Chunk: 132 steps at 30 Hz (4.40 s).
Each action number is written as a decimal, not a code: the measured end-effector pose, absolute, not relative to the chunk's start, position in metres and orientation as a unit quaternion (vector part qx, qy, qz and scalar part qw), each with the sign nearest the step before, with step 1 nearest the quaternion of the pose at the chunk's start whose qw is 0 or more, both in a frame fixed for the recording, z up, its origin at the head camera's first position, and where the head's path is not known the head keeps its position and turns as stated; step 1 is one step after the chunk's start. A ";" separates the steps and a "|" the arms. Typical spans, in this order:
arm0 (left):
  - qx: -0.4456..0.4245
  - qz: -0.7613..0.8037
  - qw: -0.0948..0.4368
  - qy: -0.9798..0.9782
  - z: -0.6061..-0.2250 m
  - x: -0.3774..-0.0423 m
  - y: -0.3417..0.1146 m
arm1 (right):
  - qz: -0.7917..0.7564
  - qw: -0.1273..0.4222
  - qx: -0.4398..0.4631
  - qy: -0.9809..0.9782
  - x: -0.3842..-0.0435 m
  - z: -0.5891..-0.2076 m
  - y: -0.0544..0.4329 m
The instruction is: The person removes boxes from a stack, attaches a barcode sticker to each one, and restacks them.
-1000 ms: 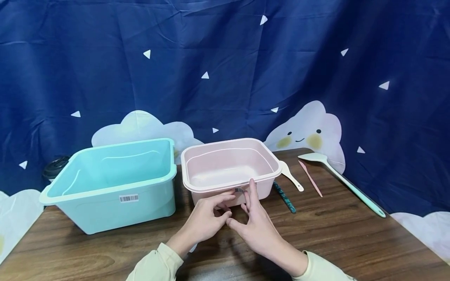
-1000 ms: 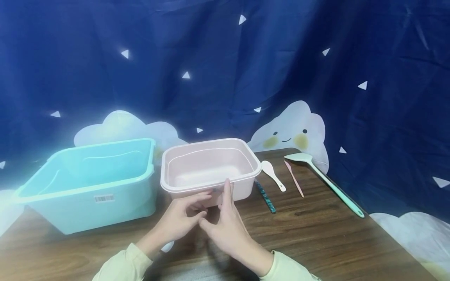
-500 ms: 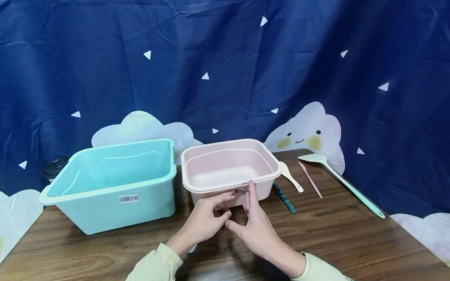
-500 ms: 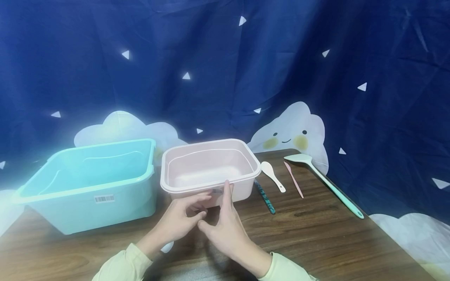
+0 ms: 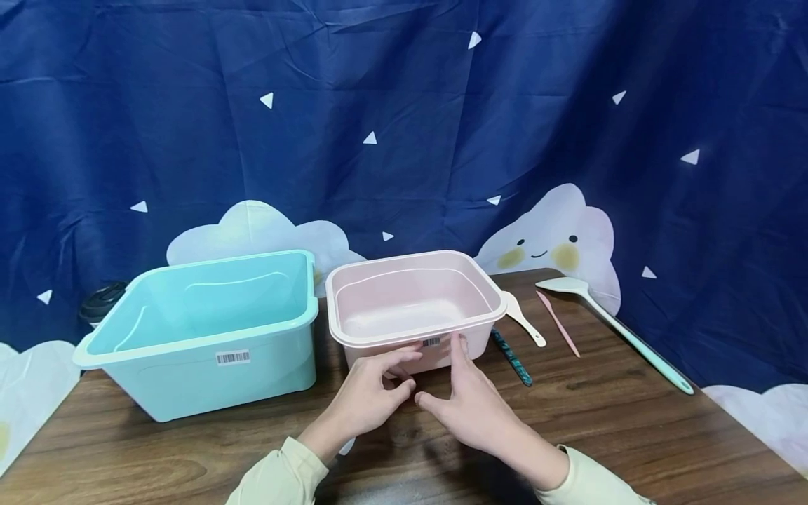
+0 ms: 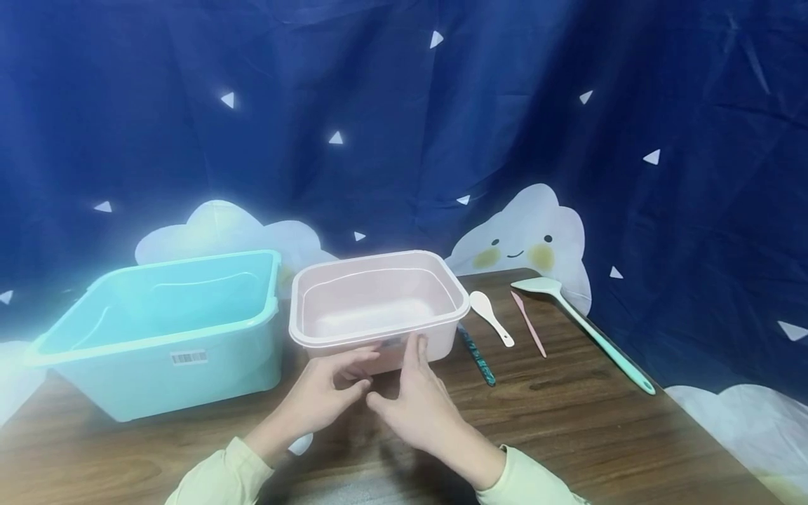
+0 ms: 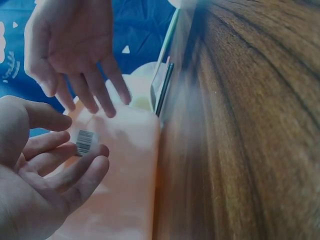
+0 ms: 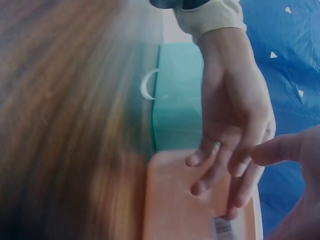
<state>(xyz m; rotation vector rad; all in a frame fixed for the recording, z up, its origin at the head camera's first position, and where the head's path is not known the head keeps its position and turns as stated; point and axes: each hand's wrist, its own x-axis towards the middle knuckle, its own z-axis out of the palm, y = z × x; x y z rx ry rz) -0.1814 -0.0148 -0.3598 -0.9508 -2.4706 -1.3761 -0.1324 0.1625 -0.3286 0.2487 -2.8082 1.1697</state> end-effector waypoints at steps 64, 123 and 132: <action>-0.214 -0.244 0.383 -0.865 -0.255 -0.137 -0.144 | 0.226 0.249 0.202 -0.920 -0.145 -0.262 0.214; -0.301 -0.211 0.451 -0.813 -0.317 -0.167 -0.087 | 0.153 0.226 0.052 -0.961 -0.205 -0.306 0.243; -0.159 -0.268 0.360 -0.879 -0.329 -0.167 -0.072 | 0.203 0.230 0.044 -0.951 -0.207 -0.315 0.237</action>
